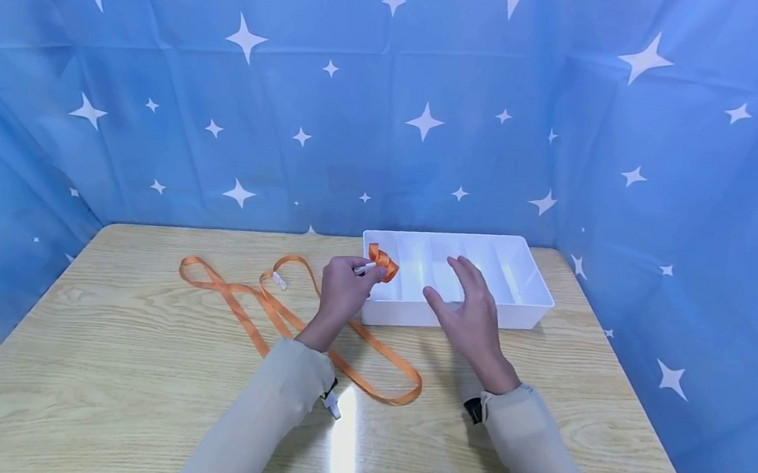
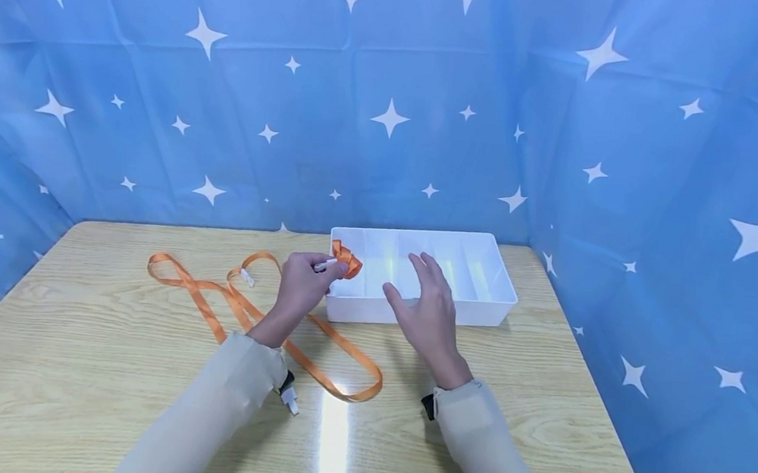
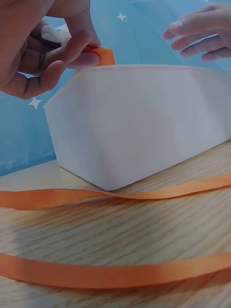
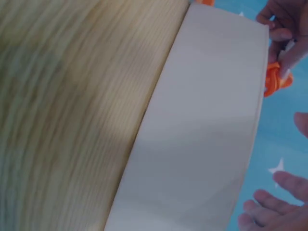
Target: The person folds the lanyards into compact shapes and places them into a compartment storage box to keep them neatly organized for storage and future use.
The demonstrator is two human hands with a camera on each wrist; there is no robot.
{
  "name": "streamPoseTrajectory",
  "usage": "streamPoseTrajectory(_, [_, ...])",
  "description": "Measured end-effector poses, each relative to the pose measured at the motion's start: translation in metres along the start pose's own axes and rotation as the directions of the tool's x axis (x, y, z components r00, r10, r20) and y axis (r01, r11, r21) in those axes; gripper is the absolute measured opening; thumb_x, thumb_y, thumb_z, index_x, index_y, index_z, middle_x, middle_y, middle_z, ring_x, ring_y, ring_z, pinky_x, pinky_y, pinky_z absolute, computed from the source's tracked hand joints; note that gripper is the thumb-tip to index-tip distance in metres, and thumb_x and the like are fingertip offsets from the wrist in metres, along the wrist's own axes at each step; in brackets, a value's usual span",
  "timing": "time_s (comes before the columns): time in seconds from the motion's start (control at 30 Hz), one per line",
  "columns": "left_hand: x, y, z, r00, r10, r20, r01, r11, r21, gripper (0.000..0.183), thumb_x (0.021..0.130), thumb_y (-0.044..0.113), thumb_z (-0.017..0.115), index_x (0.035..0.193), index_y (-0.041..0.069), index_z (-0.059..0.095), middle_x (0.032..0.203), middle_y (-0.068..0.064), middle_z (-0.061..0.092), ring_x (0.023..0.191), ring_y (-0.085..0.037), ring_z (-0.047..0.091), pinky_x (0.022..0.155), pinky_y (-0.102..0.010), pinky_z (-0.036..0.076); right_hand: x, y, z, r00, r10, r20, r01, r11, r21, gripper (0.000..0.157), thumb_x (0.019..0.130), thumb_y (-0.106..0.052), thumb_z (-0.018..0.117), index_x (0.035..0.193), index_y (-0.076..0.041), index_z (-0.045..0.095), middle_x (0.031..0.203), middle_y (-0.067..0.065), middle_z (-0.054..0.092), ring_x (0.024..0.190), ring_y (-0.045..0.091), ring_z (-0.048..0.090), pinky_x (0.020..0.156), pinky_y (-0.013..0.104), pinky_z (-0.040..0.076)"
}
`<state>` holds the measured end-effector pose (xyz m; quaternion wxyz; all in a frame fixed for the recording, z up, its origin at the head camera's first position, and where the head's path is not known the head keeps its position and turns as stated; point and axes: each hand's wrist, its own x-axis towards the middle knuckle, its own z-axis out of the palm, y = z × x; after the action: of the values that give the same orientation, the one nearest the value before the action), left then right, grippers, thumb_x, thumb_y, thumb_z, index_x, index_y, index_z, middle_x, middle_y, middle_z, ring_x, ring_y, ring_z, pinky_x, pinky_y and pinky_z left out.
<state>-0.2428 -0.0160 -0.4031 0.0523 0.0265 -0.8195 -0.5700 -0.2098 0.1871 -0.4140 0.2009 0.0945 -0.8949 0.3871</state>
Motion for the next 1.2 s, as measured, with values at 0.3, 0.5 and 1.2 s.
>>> streamPoseTrajectory(0.3, [0.005, 0.000, 0.005, 1.000, -0.021, -0.013, 0.022, 0.996, 0.081, 0.028, 0.090, 0.024, 0.076, 0.108, 0.002, 0.077, 0.093, -0.007, 0.076, 0.087, -0.020, 0.072, 0.073, -0.033, 0.058, 0.004, 0.006, 0.000, 0.991, 0.103, 0.087, -0.101, 0.994, -0.031, 0.077, 0.090, -0.040, 0.073, 0.148, 0.000, 0.043, 0.157, 0.021, 0.032, 0.144, 0.040, 0.030, 0.111, 0.061, 0.031])
streamPoseTrajectory(0.5, [0.006, 0.000, 0.007, 1.000, -0.003, 0.021, -0.001, 0.977, 0.213, 0.032, 0.090, 0.026, 0.076, 0.111, 0.001, 0.075, 0.099, -0.011, 0.075, 0.083, -0.021, 0.071, 0.068, -0.031, 0.057, 0.005, 0.011, 0.003, 0.977, 0.162, 0.138, -0.151, 0.985, -0.085, 0.083, 0.090, -0.045, 0.071, 0.151, 0.000, 0.038, 0.159, 0.021, 0.028, 0.145, 0.041, 0.026, 0.110, 0.063, 0.029])
streamPoseTrajectory(1.2, [0.014, 0.004, 0.015, 0.996, 0.021, 0.087, -0.057, 0.896, 0.441, 0.020, 0.091, 0.024, 0.074, 0.097, 0.005, 0.079, 0.067, 0.000, 0.065, 0.054, -0.017, 0.057, 0.048, -0.027, 0.041, 0.008, 0.014, 0.005, 0.959, 0.233, 0.164, -0.219, 0.971, -0.101, 0.083, 0.089, -0.043, 0.073, 0.151, 0.000, 0.037, 0.157, 0.021, 0.033, 0.144, 0.040, 0.031, 0.112, 0.058, 0.031])
